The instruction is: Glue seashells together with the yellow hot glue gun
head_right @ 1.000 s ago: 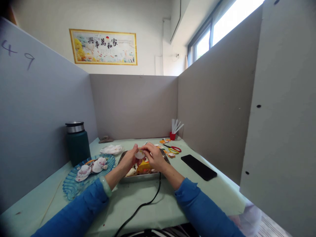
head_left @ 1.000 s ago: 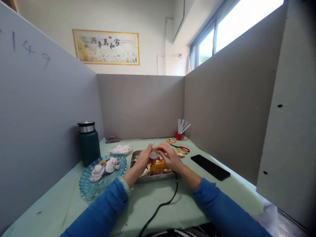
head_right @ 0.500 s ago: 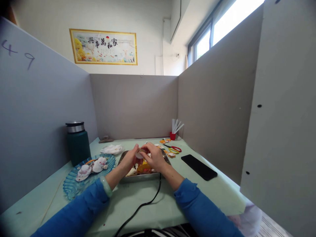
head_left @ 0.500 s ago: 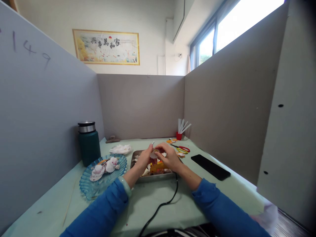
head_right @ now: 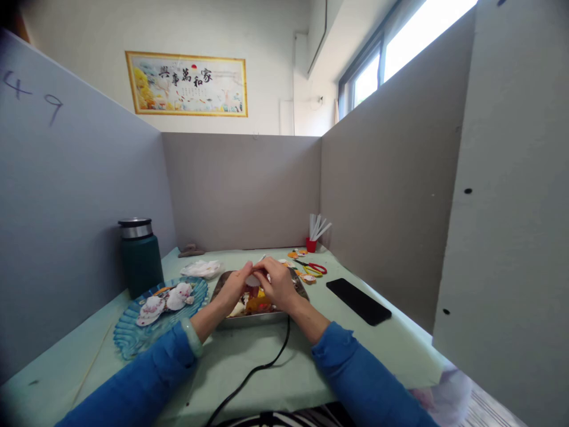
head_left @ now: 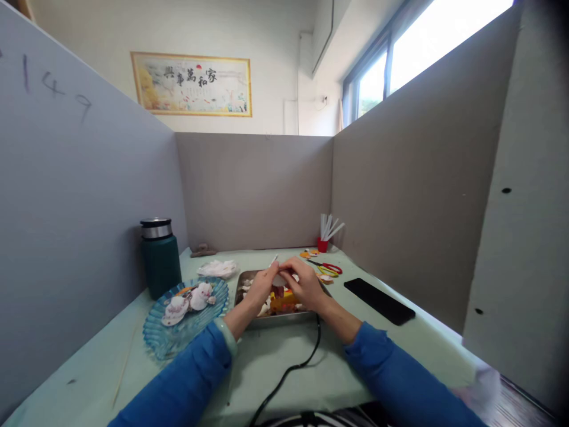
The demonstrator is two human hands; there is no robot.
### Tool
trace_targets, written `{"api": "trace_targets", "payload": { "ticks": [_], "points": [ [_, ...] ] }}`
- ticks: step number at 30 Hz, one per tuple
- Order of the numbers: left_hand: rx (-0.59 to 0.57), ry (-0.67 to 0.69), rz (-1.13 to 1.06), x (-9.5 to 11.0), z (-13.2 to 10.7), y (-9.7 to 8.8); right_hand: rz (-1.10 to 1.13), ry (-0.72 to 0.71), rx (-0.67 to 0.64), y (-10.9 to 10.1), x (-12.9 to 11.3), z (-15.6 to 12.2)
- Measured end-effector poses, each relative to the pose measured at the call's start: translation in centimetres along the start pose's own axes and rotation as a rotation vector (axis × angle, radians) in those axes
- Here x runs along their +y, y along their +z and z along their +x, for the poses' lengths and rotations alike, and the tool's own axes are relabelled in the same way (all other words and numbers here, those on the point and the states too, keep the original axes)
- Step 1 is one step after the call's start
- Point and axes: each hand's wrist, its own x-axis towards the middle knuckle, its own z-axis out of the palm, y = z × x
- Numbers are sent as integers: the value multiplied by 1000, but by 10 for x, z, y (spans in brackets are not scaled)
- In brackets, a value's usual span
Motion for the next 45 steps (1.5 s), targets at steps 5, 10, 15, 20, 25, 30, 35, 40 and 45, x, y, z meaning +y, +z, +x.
{"api": "trace_targets", "payload": {
  "ticks": [5,10,15,20,25,30,35,40,45],
  "points": [
    [16,0,31,0,-1,1,-32,3,11,3,1,-1],
    [-19,-29,-68,-5,3,-3,-34,33,-17,3,5,-2],
    [-44,-36,-237,-14,10,-8,14,118,-19,-1,8,-3],
    [-76,-51,-262,-14,10,-8,9,101,-35,-5,3,0],
    [-69,-45,-230,-8,5,-5,57,83,-53,-7,-1,2],
    [-50,-45,-171,-5,3,-4,75,69,-52,-6,-1,1],
    [-46,-27,-151,-3,1,-3,79,57,-44,-5,-3,-1],
    [-26,-37,-116,-1,-1,-4,44,30,-33,-4,-4,-1],
    [-24,-44,-128,-3,2,-5,54,96,-34,-1,-3,-2]
  ]
}}
